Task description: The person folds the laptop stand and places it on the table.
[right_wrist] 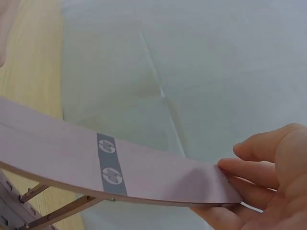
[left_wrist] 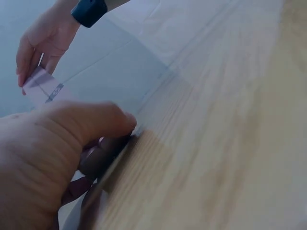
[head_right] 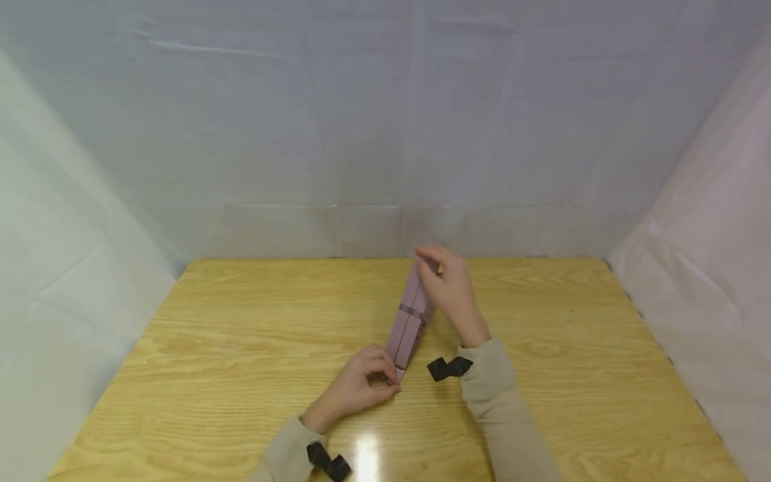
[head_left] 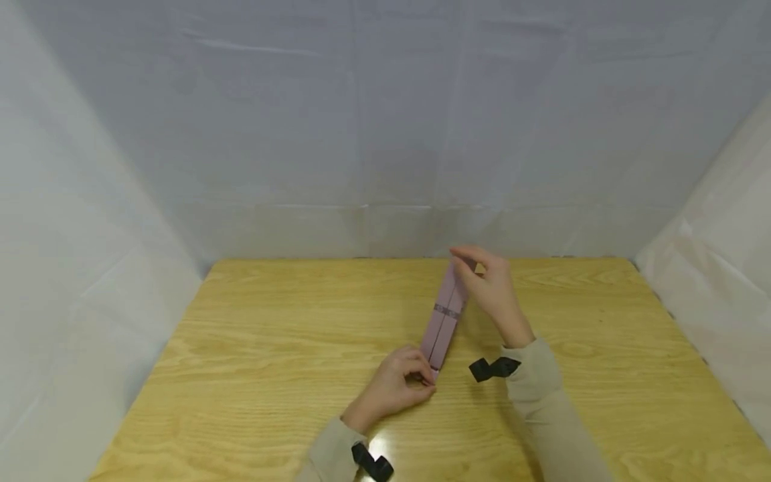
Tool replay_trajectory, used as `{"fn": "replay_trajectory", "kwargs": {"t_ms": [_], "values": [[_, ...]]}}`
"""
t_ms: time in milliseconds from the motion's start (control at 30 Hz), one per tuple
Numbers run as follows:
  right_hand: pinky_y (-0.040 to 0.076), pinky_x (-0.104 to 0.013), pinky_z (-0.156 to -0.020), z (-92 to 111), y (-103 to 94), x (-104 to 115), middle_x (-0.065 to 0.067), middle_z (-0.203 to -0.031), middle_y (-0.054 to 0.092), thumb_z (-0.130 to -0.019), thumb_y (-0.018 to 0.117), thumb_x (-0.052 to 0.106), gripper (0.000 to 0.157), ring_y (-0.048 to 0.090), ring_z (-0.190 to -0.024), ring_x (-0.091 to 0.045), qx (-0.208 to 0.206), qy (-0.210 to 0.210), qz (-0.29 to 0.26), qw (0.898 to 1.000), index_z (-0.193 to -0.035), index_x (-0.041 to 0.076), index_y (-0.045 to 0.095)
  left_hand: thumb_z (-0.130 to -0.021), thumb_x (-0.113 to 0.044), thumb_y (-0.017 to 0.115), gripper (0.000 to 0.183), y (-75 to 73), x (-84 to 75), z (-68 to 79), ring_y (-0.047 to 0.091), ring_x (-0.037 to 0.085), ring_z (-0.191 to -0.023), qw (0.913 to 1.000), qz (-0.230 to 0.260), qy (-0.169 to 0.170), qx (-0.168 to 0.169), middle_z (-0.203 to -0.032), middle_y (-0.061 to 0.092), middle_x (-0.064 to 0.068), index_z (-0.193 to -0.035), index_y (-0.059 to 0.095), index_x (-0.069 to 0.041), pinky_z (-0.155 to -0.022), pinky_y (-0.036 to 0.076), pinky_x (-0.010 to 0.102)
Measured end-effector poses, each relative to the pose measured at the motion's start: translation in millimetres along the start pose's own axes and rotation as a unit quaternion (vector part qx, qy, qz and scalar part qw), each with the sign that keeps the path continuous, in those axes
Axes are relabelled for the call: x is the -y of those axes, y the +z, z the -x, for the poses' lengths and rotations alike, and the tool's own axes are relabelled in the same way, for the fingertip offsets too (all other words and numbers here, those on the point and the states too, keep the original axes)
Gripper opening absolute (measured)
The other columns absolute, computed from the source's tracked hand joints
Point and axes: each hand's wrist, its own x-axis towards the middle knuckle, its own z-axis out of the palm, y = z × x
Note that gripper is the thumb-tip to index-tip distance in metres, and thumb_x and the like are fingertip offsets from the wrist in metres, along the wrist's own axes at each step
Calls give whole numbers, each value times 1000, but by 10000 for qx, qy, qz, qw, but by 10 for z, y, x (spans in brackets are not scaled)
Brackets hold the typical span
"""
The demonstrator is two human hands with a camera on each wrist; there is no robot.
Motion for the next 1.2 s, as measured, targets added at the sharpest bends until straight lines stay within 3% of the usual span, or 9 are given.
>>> {"fn": "replay_trajectory", "kwargs": {"t_ms": [100, 267, 333, 433, 600, 700, 867, 1200], "values": [[39, -12, -50, 15, -11, 34, -31, -118, 64, -93, 60, -8, 21, 62, -99, -36, -43, -13, -8, 10000, -112, -13, 67, -72, -13, 89, 20, 39, -35, 8, 55, 7, -86, 9990, -429, -44, -132, -84, 63, -8, -76, 70, -16, -79, 48, 21], [40, -13, -50, 25, 3, -243, -24, -121, 66, -95, 63, 0, 21, 62, -103, -32, -185, -26, -158, 9997, -114, -7, 70, -72, -12, 89, 22, 95, -105, 12, 52, 8, -82, 9960, -790, -42, -406, -82, 60, -7, -77, 68, -15, -74, 46, 19], [42, -12, -52, 31, 1, -267, -24, -121, 66, -95, 62, 1, 22, 62, -105, -33, -242, 0, -185, 9995, -114, -7, 70, -71, -9, 89, 22, 101, -108, 11, 52, 8, -81, 9958, -789, -4, -463, -81, 61, -6, -76, 68, -15, -73, 45, 18], [45, -11, -66, 54, -24, -111, -30, -120, 64, -94, 61, -5, 21, 60, -110, -40, -340, 35, -219, 9992, -112, -13, 68, -71, -7, 87, 21, 102, -108, 3, 52, 8, -81, 9957, -797, 12, -480, -81, 61, -6, -75, 68, -15, -73, 46, 18], [46, -24, -88, 82, -52, -29, -32, -114, 65, -92, 60, -9, 20, 61, -102, -37, -493, 31, -241, 9985, -110, -16, 67, -72, -8, 86, 20, 75, -102, 2, 52, 7, -82, 9967, -735, -115, -338, -83, 63, -7, -73, 67, -16, -74, 47, 19], [47, -25, -84, 93, -61, -40, -31, -111, 67, -92, 60, -9, 20, 61, -94, -24, -541, -5, -224, 9983, -109, -15, 68, -71, -11, 86, 20, 56, -87, 7, 51, 6, -82, 9972, -689, -118, -282, -84, 63, -9, -73, 67, -17, -74, 47, 17], [44, -17, -79, 114, -69, -58, -30, -108, 68, -92, 61, -9, 19, 57, -87, -11, -560, -15, -295, 9980, -108, -14, 69, -70, -9, 86, 21, 20, -60, 19, 51, 7, -81, 9981, -516, 136, -308, -83, 63, -7, -72, 66, -15, -73, 47, 16], [44, -16, -80, 137, -101, -27, -30, -109, 68, -93, 59, -9, 19, 59, -89, -10, -556, 213, -470, 9971, -109, -15, 68, -69, -2, 83, 21, -75, 18, 19, 53, 7, -81, 9994, -226, 151, -225, -81, 63, -6, -71, 66, -13, -73, 48, 17]]}}
